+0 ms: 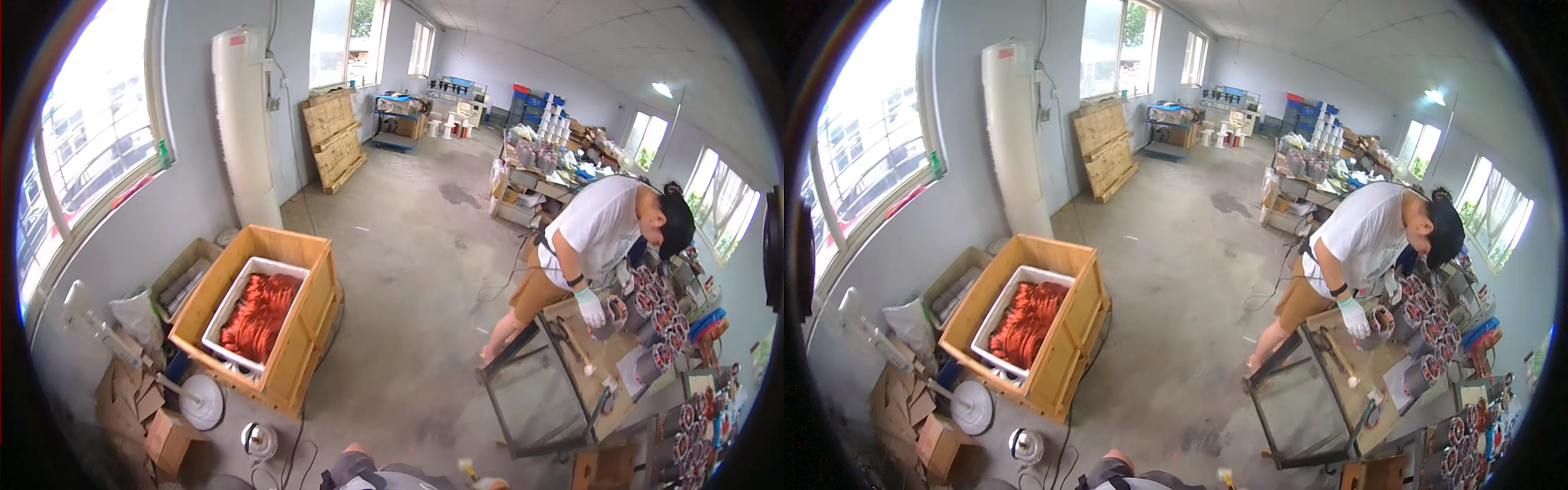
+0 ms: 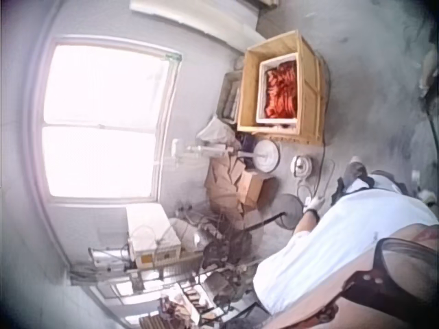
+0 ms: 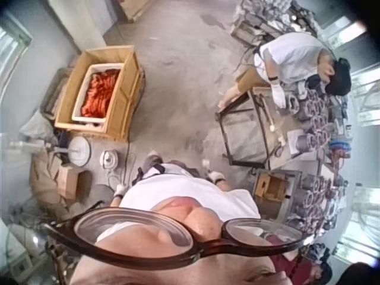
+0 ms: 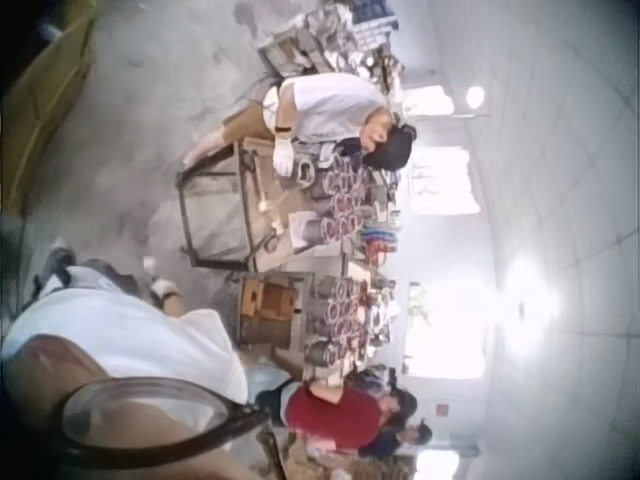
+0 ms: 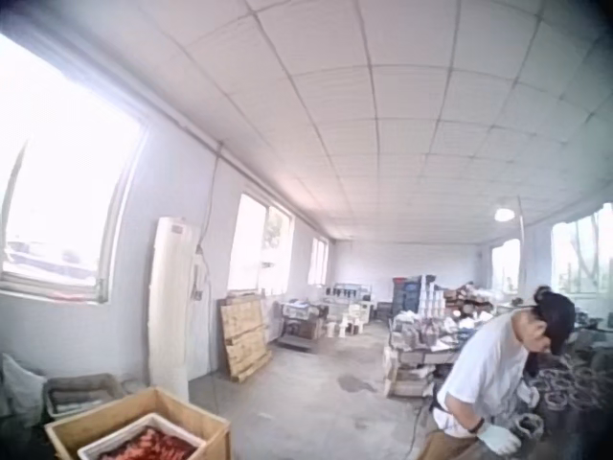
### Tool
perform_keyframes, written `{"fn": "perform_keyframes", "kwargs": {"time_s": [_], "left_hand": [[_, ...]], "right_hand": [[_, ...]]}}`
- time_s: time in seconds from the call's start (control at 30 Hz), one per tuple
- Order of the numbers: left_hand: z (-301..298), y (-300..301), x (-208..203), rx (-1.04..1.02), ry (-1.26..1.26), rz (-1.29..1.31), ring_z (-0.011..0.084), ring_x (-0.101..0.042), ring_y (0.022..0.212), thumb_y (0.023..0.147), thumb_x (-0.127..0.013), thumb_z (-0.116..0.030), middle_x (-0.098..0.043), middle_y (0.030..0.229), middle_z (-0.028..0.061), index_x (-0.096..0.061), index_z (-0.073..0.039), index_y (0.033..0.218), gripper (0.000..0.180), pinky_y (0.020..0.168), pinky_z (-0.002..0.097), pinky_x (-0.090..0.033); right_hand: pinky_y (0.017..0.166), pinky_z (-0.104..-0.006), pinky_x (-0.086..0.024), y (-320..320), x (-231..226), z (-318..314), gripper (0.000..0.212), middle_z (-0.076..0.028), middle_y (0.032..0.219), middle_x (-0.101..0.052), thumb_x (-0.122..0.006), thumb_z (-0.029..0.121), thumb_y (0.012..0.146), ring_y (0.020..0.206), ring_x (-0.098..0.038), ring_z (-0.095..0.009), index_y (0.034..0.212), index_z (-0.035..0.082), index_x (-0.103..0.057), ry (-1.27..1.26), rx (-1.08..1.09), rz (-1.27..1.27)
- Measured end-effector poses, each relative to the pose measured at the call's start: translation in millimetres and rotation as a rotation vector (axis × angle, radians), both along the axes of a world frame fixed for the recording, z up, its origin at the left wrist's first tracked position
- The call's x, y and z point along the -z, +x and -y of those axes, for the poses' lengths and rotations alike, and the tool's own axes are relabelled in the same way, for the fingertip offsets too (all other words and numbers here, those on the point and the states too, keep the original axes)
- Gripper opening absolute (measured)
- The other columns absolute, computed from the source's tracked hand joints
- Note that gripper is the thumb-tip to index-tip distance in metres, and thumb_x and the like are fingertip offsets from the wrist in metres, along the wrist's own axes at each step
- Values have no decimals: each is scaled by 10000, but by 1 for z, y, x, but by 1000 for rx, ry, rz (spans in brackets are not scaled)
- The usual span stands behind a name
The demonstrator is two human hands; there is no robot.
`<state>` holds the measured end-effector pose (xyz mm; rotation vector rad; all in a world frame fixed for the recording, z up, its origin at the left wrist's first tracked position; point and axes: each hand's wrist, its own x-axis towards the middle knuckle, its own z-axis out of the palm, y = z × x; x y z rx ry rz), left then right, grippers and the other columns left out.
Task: The recorder is assembling or inspecting motor stators and components on a workbench in a shared factory space.
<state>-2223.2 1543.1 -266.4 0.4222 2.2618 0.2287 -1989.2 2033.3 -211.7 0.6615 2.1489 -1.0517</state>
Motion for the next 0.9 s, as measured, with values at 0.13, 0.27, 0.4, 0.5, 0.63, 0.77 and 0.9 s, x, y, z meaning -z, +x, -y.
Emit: {"fn": "perform_keyframes", "kwargs": {"time_s": [0.13, 0.27, 0.4, 0.5, 0.63, 0.77, 0.9], "left_hand": [[-135, -121, 52, 170, -110, 10, 322, -666, 972, 861, -604, -345, -679, 1021, 220, -667, 15, 1048, 410, 747, 425, -550], [-147, -232, -6, 225, -61, -81, 328, -659, 967, 863, -596, -295, -668, 1027, 225, -667, -32, 1064, 340, 761, 420, -542], [-96, -352, -90, 170, -22, -159, 334, -651, 962, 864, -589, -245, -657, 1033, 230, -668, -78, 1081, 285, 774, 416, -534], [-81, -471, -133, 288, 179, -475, 323, -649, 914, 833, -602, -133, -654, 1019, 189, -659, -168, 1070, 247, 783, 415, -540], [-277, -669, -311, 0, 545, -268, 310, -661, 899, 887, -596, -296, -677, 922, 192, -617, 12, 1095, 372, 767, 384, -504], [-394, -756, -505, 10, 1115, 17, 254, -632, 990, 851, -636, -165, -659, 1018, 144, -589, 24, 1179, 381, 854, 338, -497], [-452, -847, -622, 664, 1484, -439, 289, -634, 974, 751, -674, -89, -642, 1038, 157, -620, -14, 1043, 306, 838, 383, -507]], "right_hand": [[563, -386, -466, -209, -56, -16, 361, -87, 770, -679, -653, 365, 831, 614, -613, -195, 953, 27, -685, 71, 137, 201], [561, -386, -474, -309, -70, -57, 383, -101, 704, -660, -690, 374, 759, 609, -626, -230, 928, 30, -687, 189, 303, 134], [567, -392, -469, -385, -37, -111, 413, -71, 690, -632, -649, 361, 793, 619, -620, -239, 1008, 9, -649, 307, 111, -78], [584, -395, -471, -458, -35, -125, 428, -74, 706, -639, -635, 395, 795, 633, -622, -246, 998, 19, -654, 269, 113, -36], [608, -400, -474, -559, -31, -150, 451, -77, 726, -649, -616, 441, 797, 651, -623, -256, 984, 32, -661, 217, 153, 13], [632, -404, -478, -678, -45, -219, 477, -80, 746, -658, -597, 486, 800, 670, -625, -266, 970, 46, -667, 190, 169, 33], [655, -408, -481, -792, -72, -278, 505, -84, 767, -667, -578, 531, 802, 688, -627, -275, 956, 59, -674, 157, 149, 86]]}}
